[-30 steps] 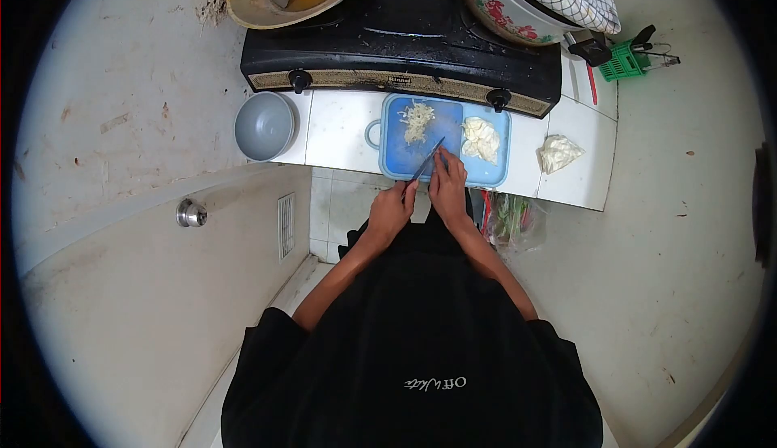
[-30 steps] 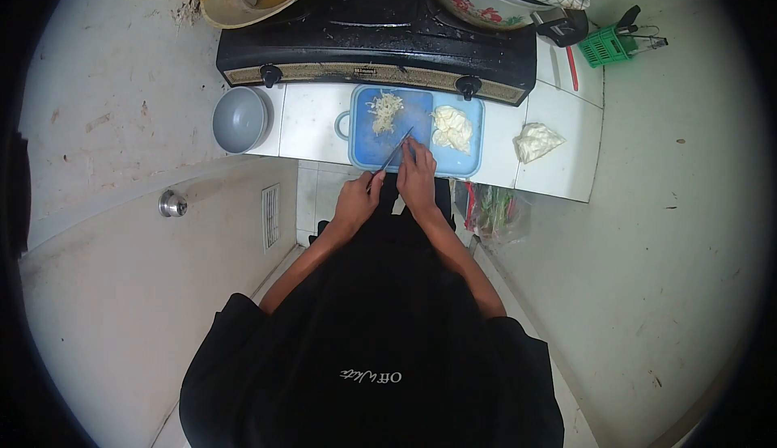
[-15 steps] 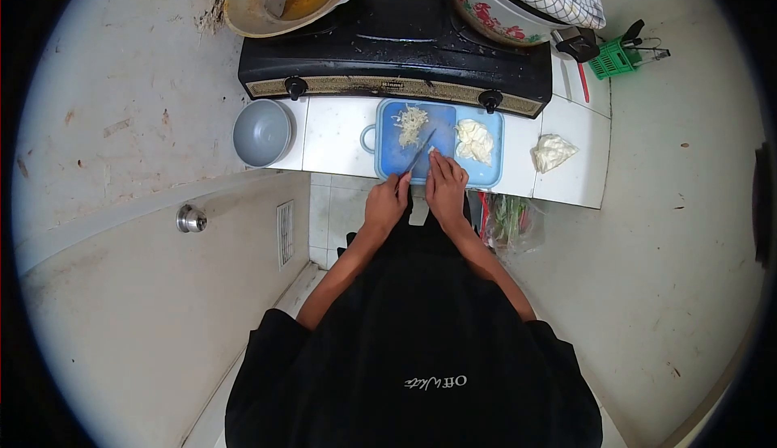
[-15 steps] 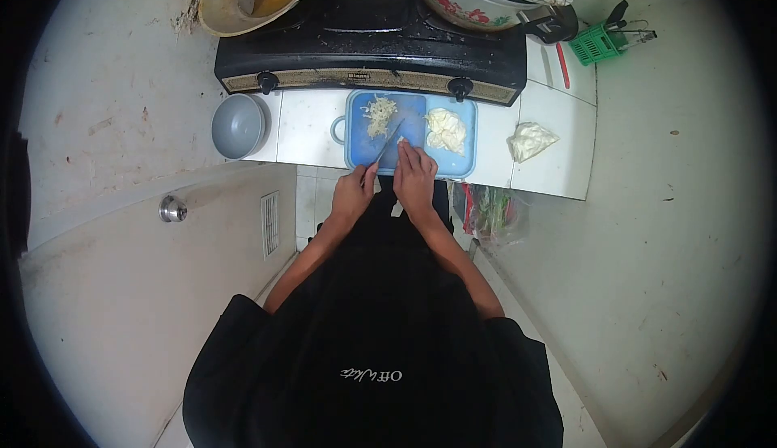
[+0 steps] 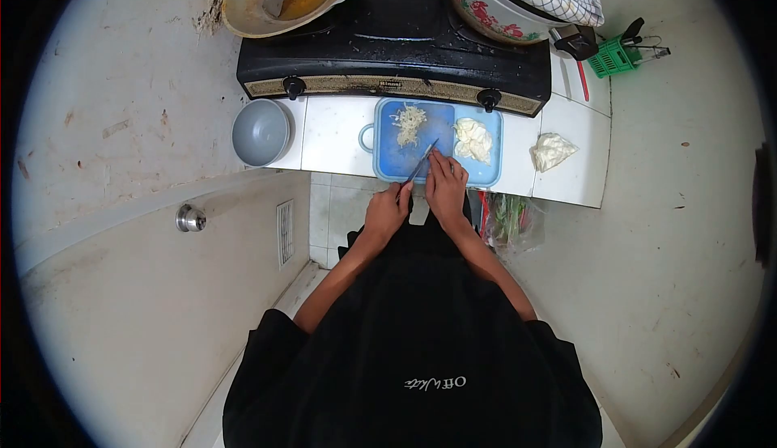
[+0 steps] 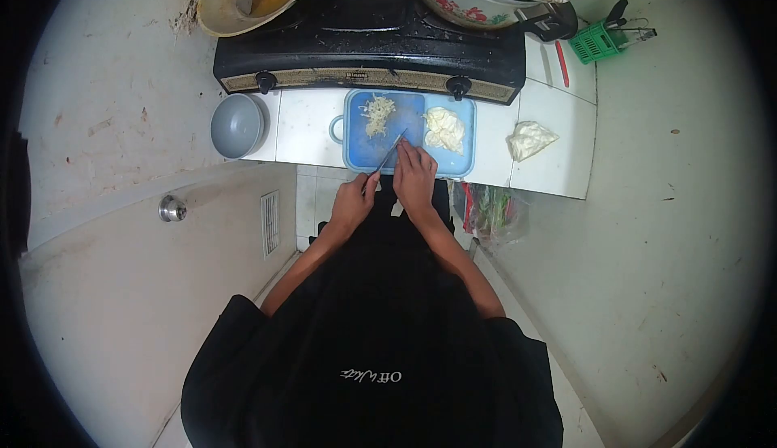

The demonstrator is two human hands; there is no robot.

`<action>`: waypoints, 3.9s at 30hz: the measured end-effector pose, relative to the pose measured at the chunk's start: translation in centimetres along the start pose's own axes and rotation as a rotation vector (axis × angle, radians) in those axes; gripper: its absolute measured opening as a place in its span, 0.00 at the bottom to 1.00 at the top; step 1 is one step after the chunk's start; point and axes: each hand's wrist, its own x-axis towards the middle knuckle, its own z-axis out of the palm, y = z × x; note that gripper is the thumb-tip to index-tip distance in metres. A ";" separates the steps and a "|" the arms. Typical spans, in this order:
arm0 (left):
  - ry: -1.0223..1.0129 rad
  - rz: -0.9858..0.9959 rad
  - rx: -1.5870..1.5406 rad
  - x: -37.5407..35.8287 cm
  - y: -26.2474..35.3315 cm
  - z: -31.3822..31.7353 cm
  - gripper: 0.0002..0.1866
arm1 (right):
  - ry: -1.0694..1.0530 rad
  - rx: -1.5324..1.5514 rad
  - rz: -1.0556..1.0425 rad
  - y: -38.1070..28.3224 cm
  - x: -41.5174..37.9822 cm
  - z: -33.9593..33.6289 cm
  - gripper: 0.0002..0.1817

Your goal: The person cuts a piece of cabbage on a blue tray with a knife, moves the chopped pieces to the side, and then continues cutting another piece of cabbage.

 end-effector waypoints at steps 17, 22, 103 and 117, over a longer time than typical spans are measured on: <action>0.120 0.075 0.153 2.1 -0.5 0.9 0.20 | 0.003 0.001 -0.017 -0.1 0.1 -0.4 0.23; 0.107 0.044 0.061 2.0 -0.7 0.3 0.20 | -0.021 -0.012 -0.024 0.0 0.0 -0.4 0.25; 0.037 0.006 0.166 0.7 1.0 1.3 0.20 | -0.156 -0.060 -0.046 0.3 -1.2 -0.5 0.28; -0.015 0.019 0.053 0.5 -0.3 -0.2 0.22 | -0.147 -0.030 -0.040 0.7 -1.1 -0.8 0.25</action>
